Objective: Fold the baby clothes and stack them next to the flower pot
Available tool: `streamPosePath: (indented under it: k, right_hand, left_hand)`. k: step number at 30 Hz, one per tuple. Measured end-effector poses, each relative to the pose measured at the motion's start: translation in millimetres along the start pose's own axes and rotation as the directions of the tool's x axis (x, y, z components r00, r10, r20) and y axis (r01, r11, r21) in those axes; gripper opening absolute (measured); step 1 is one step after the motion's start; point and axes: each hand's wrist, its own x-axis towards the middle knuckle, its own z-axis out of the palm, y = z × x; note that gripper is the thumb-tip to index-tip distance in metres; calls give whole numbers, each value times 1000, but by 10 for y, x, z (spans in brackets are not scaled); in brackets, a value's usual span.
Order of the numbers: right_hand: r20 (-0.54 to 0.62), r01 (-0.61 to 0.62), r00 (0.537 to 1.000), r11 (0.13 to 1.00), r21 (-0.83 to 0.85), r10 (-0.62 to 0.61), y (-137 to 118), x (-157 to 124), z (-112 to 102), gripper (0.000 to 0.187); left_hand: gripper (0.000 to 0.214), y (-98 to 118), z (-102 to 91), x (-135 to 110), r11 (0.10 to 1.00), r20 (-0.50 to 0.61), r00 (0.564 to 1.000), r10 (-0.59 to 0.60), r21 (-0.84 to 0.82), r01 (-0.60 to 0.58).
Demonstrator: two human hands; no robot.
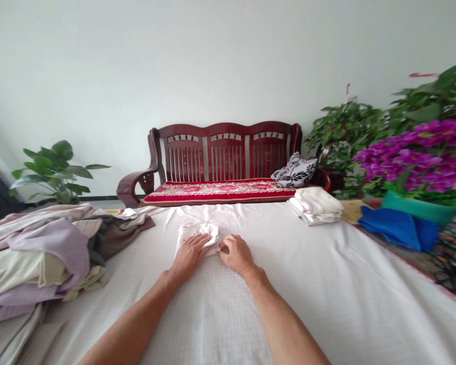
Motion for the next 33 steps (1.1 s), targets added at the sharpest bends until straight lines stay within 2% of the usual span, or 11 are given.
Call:
streamPosePath:
  k: [9, 12, 15, 17, 20, 24, 33]
  right_hand:
    - [-9, -16, 1000, 999, -39, 16, -34, -30, -38, 16]
    - [-52, -13, 999, 999, -39, 11, -45, -32, -63, 24]
    - [-77, 68, 995, 998, -10, -68, -42, -32, -62, 41]
    - [-53, 141, 989, 990, 12, -140, -36, -31, -44, 46]
    - [-7, 182, 983, 983, 26, -182, -25, -31, -6, 43]
    - [15, 163, 986, 986, 35, -164, -17, -28, 19, 46]
    - [44, 189, 981, 981, -44, -187, -59, -14, -11, 34]
  left_hand:
    - [41, 5, -35, 5, 1000, 4, 1000, -16, -18, 16]
    - [41, 16, -46, 6, 1000, -1, 1000, -21, -19, 20]
    - [41, 14, -43, 7, 998, -19, 999, -33, -52, 32]
    - [42, 8, -40, 11, 995, -47, 998, -45, -87, 41]
    - [44, 7, -49, 23, 990, -82, 995, -66, -130, 55]
    - [47, 47, -73, 36, 991, -97, 993, -73, -121, 61]
    - [45, 150, -69, 22, 997, 39, 998, 50, 56, -52]
